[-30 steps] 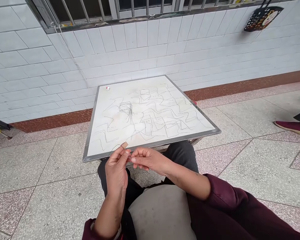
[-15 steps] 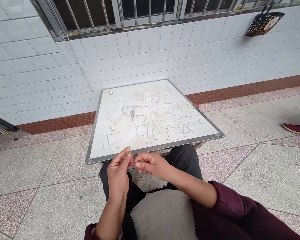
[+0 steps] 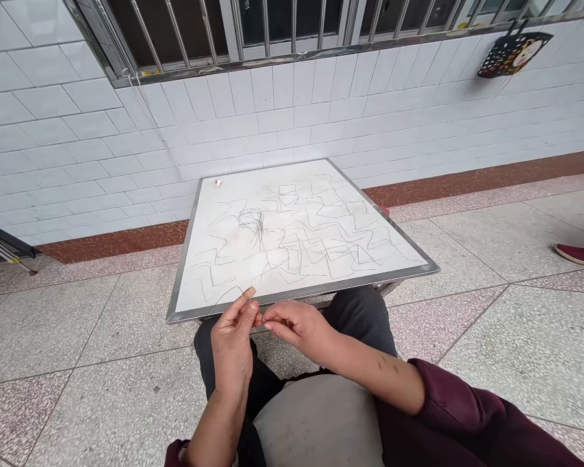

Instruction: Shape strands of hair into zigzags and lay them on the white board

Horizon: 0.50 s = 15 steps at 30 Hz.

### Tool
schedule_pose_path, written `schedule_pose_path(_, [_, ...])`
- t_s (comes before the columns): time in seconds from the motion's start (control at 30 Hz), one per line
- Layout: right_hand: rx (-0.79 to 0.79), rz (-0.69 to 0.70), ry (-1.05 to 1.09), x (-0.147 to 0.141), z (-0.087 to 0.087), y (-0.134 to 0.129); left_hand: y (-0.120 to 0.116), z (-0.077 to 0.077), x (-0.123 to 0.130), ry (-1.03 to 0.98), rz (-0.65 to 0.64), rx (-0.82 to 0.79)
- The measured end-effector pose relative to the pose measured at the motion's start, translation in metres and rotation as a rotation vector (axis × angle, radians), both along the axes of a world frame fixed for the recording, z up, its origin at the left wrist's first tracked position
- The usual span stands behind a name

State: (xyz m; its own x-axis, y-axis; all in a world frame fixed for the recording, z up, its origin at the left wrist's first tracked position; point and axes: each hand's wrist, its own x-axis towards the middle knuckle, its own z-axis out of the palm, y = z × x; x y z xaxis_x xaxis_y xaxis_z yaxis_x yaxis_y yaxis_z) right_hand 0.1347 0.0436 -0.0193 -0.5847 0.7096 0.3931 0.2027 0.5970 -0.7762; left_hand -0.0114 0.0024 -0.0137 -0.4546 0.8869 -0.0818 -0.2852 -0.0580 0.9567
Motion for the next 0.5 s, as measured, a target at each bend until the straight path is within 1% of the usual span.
schedule_pose_path(0.1, [0.108,-0.007,-0.011,0.000,-0.003,0.001,-0.001,-0.002,-0.001,0.047,-0.021,0.008])
schedule_pose_path(0.23, [0.274,-0.043,-0.031,0.002,-0.002,0.002,-0.002,-0.001,-0.001,0.127,-0.049,-0.003])
schedule_pose_path(0.3, [0.328,-0.041,-0.049,0.003,-0.001,0.003,-0.003,0.000,-0.001,0.144,-0.068,-0.003])
schedule_pose_path(0.4, [0.401,0.009,-0.090,0.006,0.001,0.005,-0.003,0.000,-0.001,0.153,-0.090,-0.003])
schedule_pose_path(0.5, [0.522,0.074,-0.130,0.010,0.006,0.008,-0.003,-0.002,-0.001,0.175,-0.110,-0.015])
